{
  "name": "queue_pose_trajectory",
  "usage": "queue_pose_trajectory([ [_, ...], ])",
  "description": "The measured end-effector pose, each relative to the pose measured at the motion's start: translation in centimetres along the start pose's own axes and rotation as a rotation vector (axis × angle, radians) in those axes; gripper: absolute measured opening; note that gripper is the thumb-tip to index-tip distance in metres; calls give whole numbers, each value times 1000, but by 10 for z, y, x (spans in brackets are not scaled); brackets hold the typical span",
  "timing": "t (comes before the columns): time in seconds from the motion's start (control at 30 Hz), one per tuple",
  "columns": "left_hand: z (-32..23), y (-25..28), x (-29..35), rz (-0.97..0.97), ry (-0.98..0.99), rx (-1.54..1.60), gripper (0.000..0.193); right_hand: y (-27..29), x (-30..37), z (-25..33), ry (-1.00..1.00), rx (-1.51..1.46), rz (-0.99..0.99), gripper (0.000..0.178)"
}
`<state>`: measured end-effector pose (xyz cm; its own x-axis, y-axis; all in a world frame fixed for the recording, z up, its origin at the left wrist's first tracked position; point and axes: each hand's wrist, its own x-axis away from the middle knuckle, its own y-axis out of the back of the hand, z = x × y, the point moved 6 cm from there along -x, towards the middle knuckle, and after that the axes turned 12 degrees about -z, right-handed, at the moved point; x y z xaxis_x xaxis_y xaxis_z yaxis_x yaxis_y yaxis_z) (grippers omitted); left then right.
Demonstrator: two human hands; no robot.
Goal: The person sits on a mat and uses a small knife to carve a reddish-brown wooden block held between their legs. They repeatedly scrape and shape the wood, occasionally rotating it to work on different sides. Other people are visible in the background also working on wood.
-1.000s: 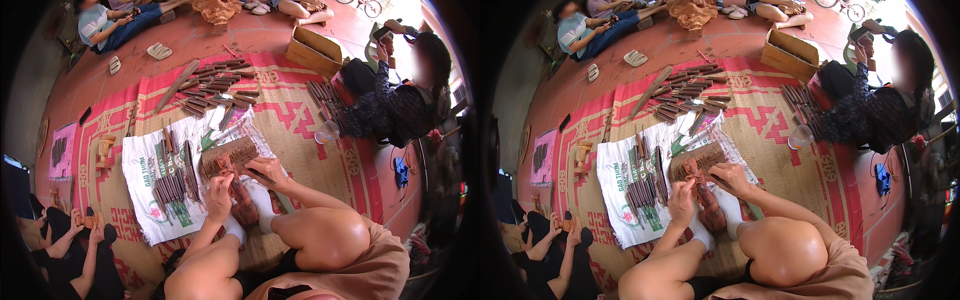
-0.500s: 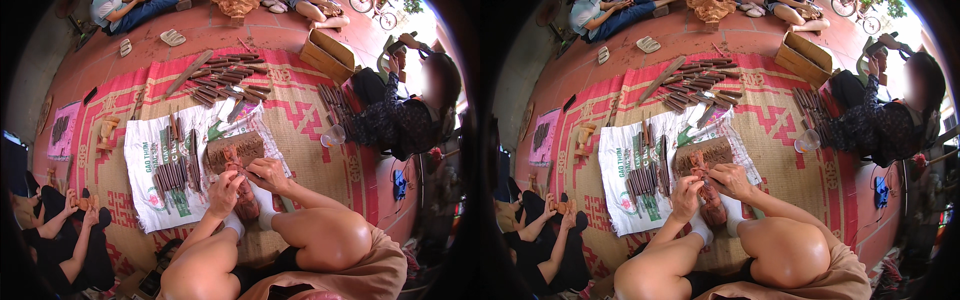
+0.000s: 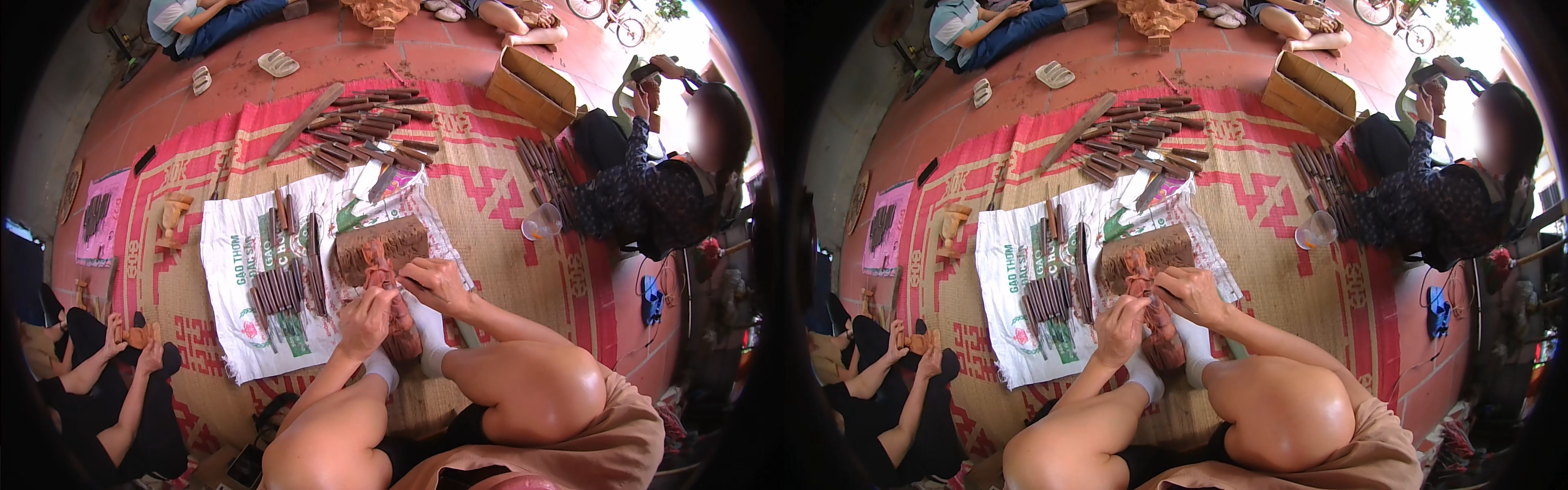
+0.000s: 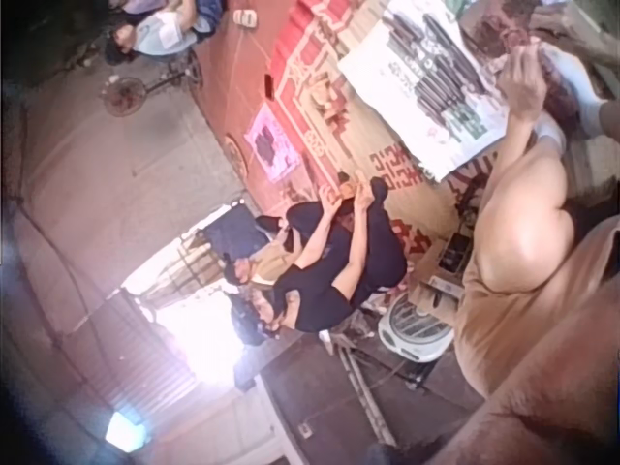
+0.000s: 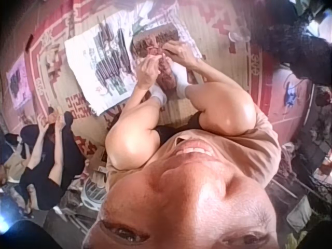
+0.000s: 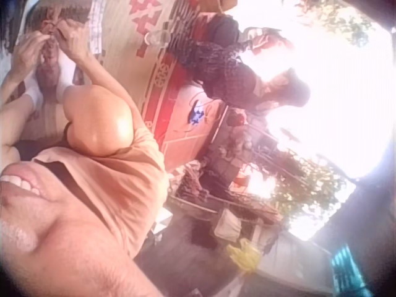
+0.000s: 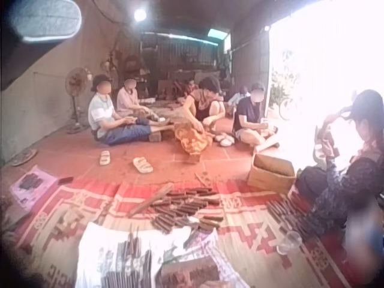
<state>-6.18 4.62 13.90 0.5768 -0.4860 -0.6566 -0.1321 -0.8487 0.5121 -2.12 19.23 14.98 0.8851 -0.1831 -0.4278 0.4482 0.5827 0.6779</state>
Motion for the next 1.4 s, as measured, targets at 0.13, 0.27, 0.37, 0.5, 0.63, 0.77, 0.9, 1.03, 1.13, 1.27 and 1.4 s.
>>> queue_pose_trajectory([
  [0.13, -6, -2, 10, 123, -36, -37, 29, 6, -3, 7, 156, -52, -66, 13],
  [0.27, -19, -6, 3, 44, -124, 2, 28, 4, 6, 5, 257, 62, -91, 12],
  [0.37, -29, 0, -5, 61, -241, -50, 27, -2, 9, 18, 345, 148, -89, 10],
  [0.5, -30, -3, 7, 162, -323, -99, 32, -5, 8, 22, 329, 175, -94, 11],
  [0.63, -29, -3, 10, 167, -349, -76, 34, -7, 8, 26, 337, 152, -121, 13],
  [0.77, -34, -2, 5, 212, -286, 43, 28, -10, 13, 23, 319, 172, -118, 14],
  [0.9, -34, -4, 10, 223, -307, 34, 24, -16, 22, 18, 289, 176, -39, 17],
  [1.03, -32, -6, 9, 181, -345, -13, 23, -18, 19, 18, 238, 121, 23, 20],
  [1.13, -32, -4, 2, 177, -325, -41, 20, -18, 14, 12, 172, 36, 61, 20],
  [1.27, -30, 3, 3, 125, -340, -66, 23, -22, 12, 15, 140, -53, 78, 22],
  [1.4, -33, 4, 7, 45, -433, -33, 29, -21, 17, -3, 69, -97, 112, 30],
])
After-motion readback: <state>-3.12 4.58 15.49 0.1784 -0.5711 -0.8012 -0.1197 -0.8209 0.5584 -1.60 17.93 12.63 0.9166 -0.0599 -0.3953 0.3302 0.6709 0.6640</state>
